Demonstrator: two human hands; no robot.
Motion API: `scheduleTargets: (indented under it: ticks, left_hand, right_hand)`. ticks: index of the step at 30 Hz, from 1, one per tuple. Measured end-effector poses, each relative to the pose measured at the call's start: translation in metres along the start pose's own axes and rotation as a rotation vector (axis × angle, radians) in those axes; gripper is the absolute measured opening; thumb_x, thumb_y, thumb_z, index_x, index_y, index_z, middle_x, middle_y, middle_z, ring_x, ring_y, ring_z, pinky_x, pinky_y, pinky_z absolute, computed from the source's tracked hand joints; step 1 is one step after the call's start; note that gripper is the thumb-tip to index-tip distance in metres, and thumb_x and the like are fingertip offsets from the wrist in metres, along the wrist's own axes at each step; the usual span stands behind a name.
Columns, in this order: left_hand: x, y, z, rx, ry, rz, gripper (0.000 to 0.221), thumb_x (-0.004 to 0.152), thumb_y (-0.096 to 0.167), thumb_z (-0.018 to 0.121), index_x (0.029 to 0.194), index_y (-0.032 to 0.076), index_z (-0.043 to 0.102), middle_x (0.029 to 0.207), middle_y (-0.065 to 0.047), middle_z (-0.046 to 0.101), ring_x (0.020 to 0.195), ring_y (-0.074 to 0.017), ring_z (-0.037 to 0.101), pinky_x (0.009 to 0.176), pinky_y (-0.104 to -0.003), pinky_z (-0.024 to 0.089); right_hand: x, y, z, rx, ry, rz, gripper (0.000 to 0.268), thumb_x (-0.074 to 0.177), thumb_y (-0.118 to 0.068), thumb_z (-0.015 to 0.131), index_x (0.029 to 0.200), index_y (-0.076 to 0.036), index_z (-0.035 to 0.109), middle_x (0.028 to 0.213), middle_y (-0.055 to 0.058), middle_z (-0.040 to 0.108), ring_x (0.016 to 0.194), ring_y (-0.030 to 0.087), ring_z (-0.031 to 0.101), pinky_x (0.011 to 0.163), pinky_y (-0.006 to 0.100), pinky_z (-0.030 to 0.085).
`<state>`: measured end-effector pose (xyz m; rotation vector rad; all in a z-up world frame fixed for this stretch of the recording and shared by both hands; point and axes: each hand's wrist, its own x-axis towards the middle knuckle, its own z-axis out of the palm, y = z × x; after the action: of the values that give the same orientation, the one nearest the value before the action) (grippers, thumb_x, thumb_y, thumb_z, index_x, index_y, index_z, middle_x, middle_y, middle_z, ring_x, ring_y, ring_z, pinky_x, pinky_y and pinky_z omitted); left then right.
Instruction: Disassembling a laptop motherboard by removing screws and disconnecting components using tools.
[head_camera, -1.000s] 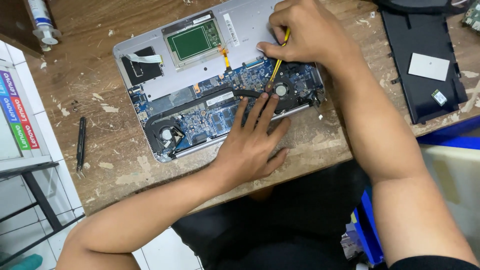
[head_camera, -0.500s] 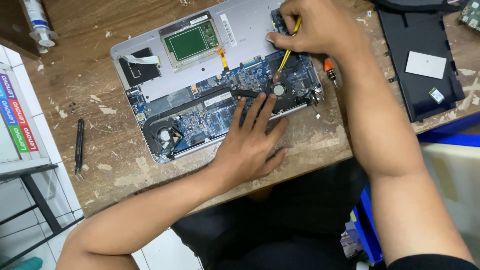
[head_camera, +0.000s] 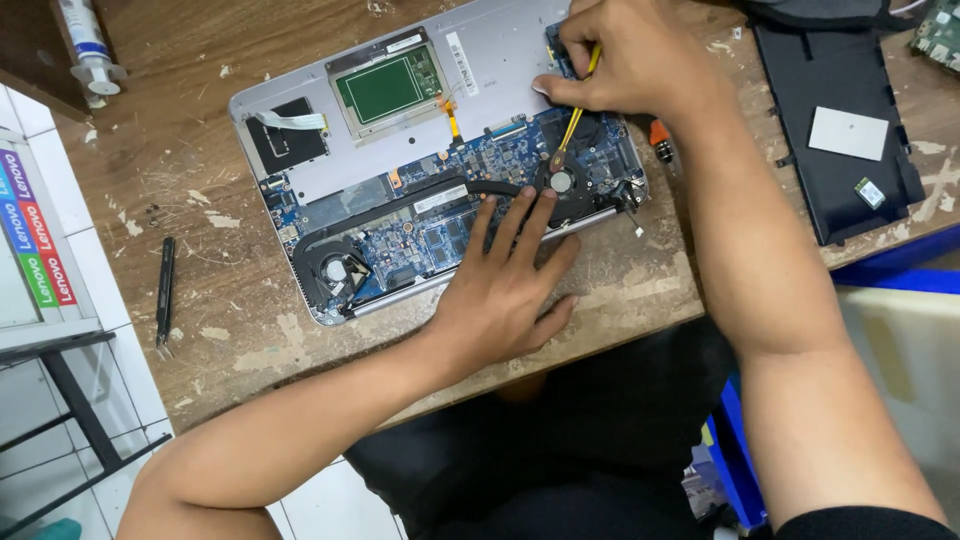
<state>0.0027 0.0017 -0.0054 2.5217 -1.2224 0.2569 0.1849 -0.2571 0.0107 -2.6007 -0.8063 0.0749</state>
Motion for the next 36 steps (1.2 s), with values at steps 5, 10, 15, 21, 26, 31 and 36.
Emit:
scheduleTargets:
  ticks: [5, 10, 15, 21, 26, 31, 36]
  left_hand:
    - [0.000, 0.001, 0.000, 0.013, -0.010, -0.001, 0.060, 0.098, 0.052, 0.072, 0.142, 0.011, 0.068, 0.162, -0.033, 0.050, 0.153, -0.0508, 0.048, 0.127, -0.071, 0.034]
    - [0.000, 0.000, -0.001, 0.000, -0.020, 0.002, 0.060, 0.100, 0.052, 0.071, 0.143, 0.010, 0.066, 0.161, -0.034, 0.051, 0.152, -0.0512, 0.048, 0.127, -0.071, 0.033]
    - [0.000, 0.001, -0.001, 0.027, -0.026, -0.001, 0.061, 0.100, 0.054, 0.070, 0.144, 0.012, 0.067, 0.162, -0.032, 0.050, 0.153, -0.0499, 0.047, 0.127, -0.069, 0.033]
    - [0.003, 0.002, -0.004, 0.026, -0.024, -0.003, 0.057, 0.099, 0.051, 0.073, 0.140, 0.012, 0.068, 0.160, -0.032, 0.053, 0.152, -0.0501, 0.049, 0.126, -0.069, 0.035]
    - [0.003, 0.002, -0.007, 0.046, -0.053, 0.003, 0.057, 0.101, 0.053, 0.072, 0.141, 0.013, 0.066, 0.168, -0.025, 0.045, 0.153, -0.0495, 0.048, 0.126, -0.069, 0.035]
    - [0.004, 0.003, -0.008, 0.076, -0.087, -0.003, 0.057, 0.101, 0.053, 0.069, 0.142, 0.015, 0.066, 0.174, -0.024, 0.038, 0.158, -0.0467, 0.043, 0.127, -0.069, 0.032]
    - [0.003, 0.003, -0.007, 0.049, -0.089, -0.005, 0.054, 0.102, 0.051, 0.070, 0.142, 0.015, 0.065, 0.173, -0.024, 0.038, 0.159, -0.0473, 0.041, 0.127, -0.070, 0.032]
  right_hand:
    - [-0.008, 0.009, -0.003, -0.028, -0.034, 0.140, 0.061, 0.110, -0.033, 0.091, 0.077, -0.013, 0.043, 0.064, 0.001, 0.039, 0.059, 0.021, 0.036, 0.058, 0.043, 0.024]
    - [-0.005, -0.002, -0.001, -0.057, -0.026, 0.130, 0.057, 0.107, -0.034, 0.092, 0.076, -0.014, 0.048, 0.069, 0.000, 0.047, 0.060, 0.021, 0.042, 0.059, 0.043, 0.028]
    - [-0.010, 0.016, 0.004, -0.045, -0.010, 0.139, 0.057, 0.112, -0.036, 0.092, 0.081, -0.012, 0.050, 0.071, 0.001, 0.048, 0.063, 0.022, 0.044, 0.061, 0.044, 0.031]
    - [-0.001, -0.001, 0.007, -0.033, -0.057, 0.180, 0.058, 0.110, -0.039, 0.089, 0.079, -0.014, 0.047, 0.065, 0.000, 0.042, 0.058, 0.021, 0.039, 0.058, 0.043, 0.026]
    - [-0.007, 0.019, 0.007, -0.043, -0.036, 0.155, 0.057, 0.113, -0.042, 0.088, 0.080, -0.011, 0.054, 0.066, 0.005, 0.051, 0.060, 0.024, 0.048, 0.061, 0.044, 0.035]
    - [-0.005, -0.004, 0.002, -0.066, -0.075, 0.093, 0.063, 0.108, -0.039, 0.088, 0.076, -0.013, 0.041, 0.065, 0.002, 0.037, 0.057, 0.023, 0.034, 0.058, 0.043, 0.024]
    - [-0.010, 0.024, 0.006, -0.088, -0.104, 0.022, 0.061, 0.111, -0.038, 0.089, 0.078, -0.011, 0.045, 0.065, 0.004, 0.042, 0.058, 0.023, 0.039, 0.063, 0.042, 0.033]
